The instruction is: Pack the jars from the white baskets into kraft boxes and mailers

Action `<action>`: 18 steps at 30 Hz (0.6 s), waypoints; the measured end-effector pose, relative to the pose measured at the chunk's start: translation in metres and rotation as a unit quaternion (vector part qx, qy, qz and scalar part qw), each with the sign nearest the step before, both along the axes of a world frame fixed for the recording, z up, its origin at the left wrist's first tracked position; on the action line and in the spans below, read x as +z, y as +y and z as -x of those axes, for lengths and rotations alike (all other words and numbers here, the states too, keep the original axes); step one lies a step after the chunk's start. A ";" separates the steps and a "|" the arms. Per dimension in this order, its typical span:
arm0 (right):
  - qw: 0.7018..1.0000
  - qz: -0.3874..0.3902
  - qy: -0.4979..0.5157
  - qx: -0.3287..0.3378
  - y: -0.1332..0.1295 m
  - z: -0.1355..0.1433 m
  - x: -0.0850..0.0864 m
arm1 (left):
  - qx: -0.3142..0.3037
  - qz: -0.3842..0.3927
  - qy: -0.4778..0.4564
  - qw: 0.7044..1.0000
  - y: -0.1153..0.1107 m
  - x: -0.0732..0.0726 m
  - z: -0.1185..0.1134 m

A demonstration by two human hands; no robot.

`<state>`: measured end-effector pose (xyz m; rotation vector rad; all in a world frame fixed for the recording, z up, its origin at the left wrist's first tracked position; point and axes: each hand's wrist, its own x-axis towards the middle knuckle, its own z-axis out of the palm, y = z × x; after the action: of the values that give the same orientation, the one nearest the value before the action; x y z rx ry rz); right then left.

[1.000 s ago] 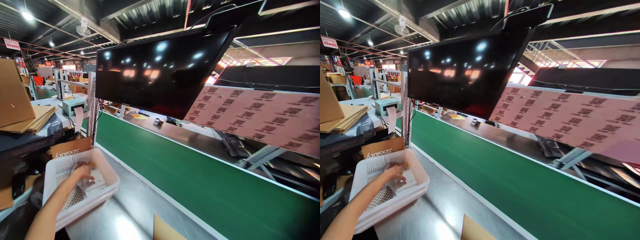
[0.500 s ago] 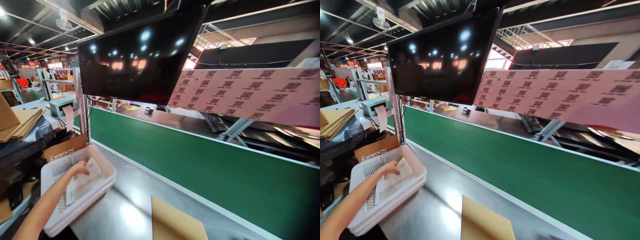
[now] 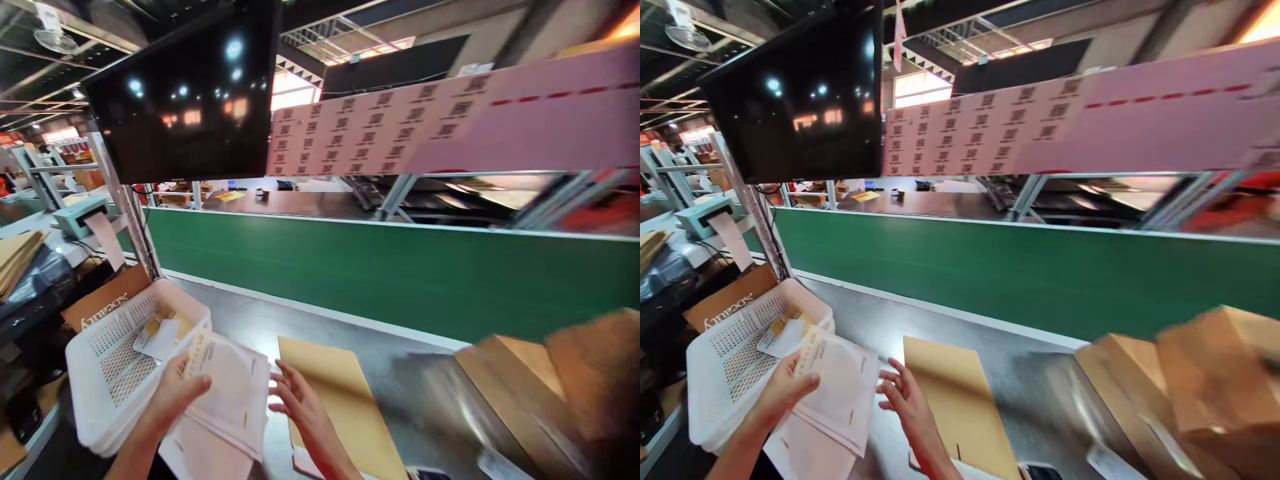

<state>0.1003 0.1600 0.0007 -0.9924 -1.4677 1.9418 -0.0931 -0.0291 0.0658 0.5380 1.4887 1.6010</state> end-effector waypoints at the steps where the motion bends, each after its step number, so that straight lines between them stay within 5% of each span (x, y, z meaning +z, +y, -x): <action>1: 0.999 -0.039 0.006 0.014 0.002 0.000 0.011 | -0.030 0.010 -0.016 0.999 0.008 -0.012 -0.017; 3: 0.989 -0.109 -0.019 0.099 0.006 -0.003 0.025 | -0.077 0.031 -0.040 0.996 0.016 -0.024 -0.041; 6: 0.962 -0.118 -0.075 0.236 0.006 -0.015 0.025 | -0.135 0.035 -0.058 0.989 0.010 -0.024 -0.050; 11: 0.978 -0.037 -0.050 0.199 -0.004 -0.041 -0.005 | -0.230 0.055 -0.117 0.965 -0.029 -0.039 -0.050; 15: 0.992 0.046 0.004 0.118 -0.005 -0.055 -0.018 | -0.118 0.108 -0.128 0.979 -0.042 -0.062 -0.055; 18: 0.989 0.124 0.049 0.063 -0.007 -0.057 -0.022 | -0.005 0.071 -0.130 0.989 -0.031 -0.064 -0.058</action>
<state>0.1575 0.1526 -0.0217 -0.9119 -1.2834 2.2735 -0.0350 -0.0605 0.0013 0.2445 1.3869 1.4814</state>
